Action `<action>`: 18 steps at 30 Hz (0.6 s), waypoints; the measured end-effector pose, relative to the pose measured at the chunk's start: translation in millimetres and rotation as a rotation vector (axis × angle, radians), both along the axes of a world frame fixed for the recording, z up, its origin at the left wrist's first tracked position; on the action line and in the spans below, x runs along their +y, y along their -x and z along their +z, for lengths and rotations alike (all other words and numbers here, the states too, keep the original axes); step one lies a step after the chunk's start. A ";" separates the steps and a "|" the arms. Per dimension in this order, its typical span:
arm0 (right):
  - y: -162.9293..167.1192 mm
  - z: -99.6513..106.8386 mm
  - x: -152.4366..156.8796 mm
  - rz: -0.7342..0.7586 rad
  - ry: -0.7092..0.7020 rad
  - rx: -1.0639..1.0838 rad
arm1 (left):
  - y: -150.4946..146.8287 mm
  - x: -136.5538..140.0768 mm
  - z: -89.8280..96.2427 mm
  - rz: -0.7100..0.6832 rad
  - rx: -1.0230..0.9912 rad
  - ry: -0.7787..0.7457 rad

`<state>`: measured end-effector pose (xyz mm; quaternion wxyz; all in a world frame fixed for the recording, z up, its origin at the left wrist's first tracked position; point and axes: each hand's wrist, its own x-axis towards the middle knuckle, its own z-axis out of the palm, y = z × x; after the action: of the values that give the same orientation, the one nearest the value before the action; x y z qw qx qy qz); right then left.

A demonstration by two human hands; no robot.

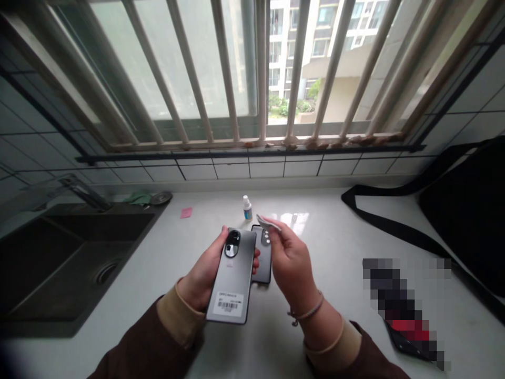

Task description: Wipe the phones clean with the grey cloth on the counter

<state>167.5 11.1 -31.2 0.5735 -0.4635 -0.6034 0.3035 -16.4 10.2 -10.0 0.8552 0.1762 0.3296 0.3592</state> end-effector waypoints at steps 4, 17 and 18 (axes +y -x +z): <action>7.6 -0.1 -6.4 0.317 -0.287 -0.361 | -9.1 0.5 -0.1 0.099 -0.138 0.011; 6.5 11.7 -17.9 0.663 -0.257 -0.275 | 11.4 17.3 1.5 0.768 0.040 -0.028; 6.0 13.1 -18.4 0.674 -0.229 -0.241 | 11.5 18.1 1.2 0.793 0.026 -0.013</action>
<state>161.5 -7.3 -18.1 0.4145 -0.2043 -0.8153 0.3490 -27.9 28.3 -8.9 0.6447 0.0454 0.3807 0.6613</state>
